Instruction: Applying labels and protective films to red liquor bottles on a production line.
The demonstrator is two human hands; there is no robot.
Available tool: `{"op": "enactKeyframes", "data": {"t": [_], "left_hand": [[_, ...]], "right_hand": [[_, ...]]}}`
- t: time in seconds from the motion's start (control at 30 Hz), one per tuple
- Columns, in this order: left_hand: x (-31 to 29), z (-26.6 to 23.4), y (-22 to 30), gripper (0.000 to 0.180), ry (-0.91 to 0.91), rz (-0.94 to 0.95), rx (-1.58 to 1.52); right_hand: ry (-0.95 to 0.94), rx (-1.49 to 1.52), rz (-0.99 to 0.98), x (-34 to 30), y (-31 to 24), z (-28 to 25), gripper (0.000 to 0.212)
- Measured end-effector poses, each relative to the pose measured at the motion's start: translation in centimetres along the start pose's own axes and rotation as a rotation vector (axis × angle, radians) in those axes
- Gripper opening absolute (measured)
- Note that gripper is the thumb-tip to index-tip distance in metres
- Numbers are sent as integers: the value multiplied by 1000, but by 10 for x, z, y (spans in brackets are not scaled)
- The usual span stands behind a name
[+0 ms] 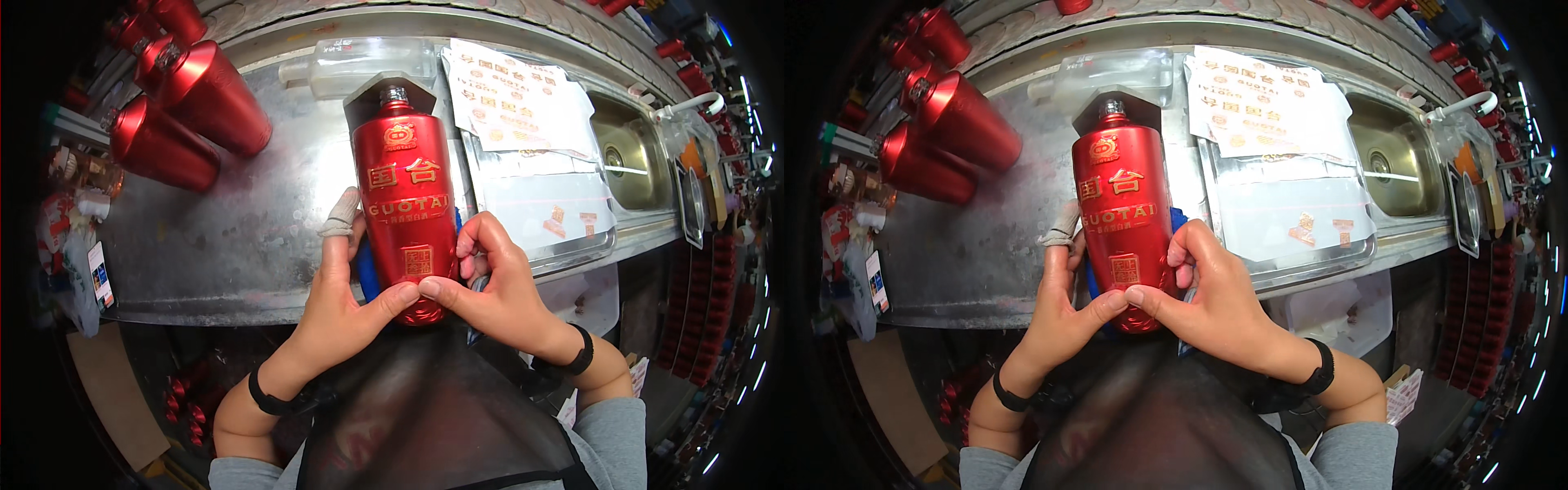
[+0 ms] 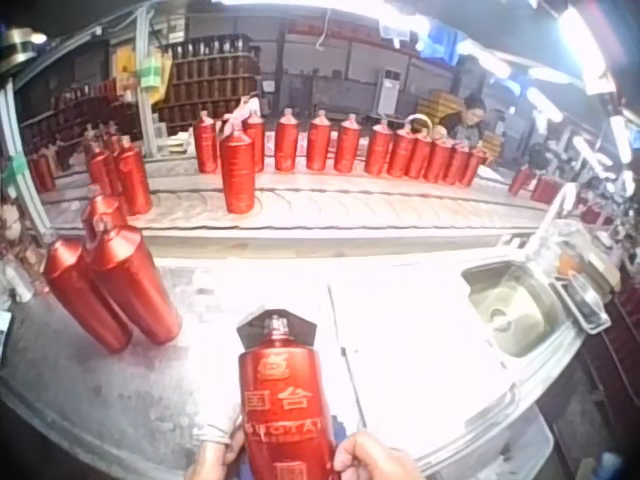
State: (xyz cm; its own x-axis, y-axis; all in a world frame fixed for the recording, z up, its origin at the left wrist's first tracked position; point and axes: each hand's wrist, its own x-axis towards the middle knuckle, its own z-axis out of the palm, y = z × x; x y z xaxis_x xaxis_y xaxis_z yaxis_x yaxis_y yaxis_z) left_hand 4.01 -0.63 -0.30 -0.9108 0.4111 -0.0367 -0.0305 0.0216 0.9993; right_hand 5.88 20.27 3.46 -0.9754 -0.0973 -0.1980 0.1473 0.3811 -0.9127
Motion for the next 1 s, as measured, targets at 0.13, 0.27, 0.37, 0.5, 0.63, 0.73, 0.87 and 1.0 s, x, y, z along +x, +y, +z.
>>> {"op": "enactKeyframes", "data": {"t": [0.13,0.27,0.37,0.5,0.63,0.73,0.87,1.0], "left_hand": [[0,2,5,101,-18,4,-32],[0,2,6,100,-22,1,-44],[0,0,4,98,-29,24,-49],[-1,-2,3,96,-29,14,-23],[-2,-1,0,96,-23,22,-26],[-1,0,1,96,-33,18,-31],[0,1,3,94,-21,10,-34],[1,3,1,93,-3,5,-40]], "right_hand": [[2,-10,-3,2,2,1,47],[5,18,22,3,2,2,45],[-3,90,72,2,-1,0,43],[64,39,0,10,-7,1,43],[61,-29,-32,15,-4,4,41],[74,-42,-31,17,-7,5,43],[92,-36,-13,20,-10,7,44],[110,-70,-37,22,-10,8,44]]}}
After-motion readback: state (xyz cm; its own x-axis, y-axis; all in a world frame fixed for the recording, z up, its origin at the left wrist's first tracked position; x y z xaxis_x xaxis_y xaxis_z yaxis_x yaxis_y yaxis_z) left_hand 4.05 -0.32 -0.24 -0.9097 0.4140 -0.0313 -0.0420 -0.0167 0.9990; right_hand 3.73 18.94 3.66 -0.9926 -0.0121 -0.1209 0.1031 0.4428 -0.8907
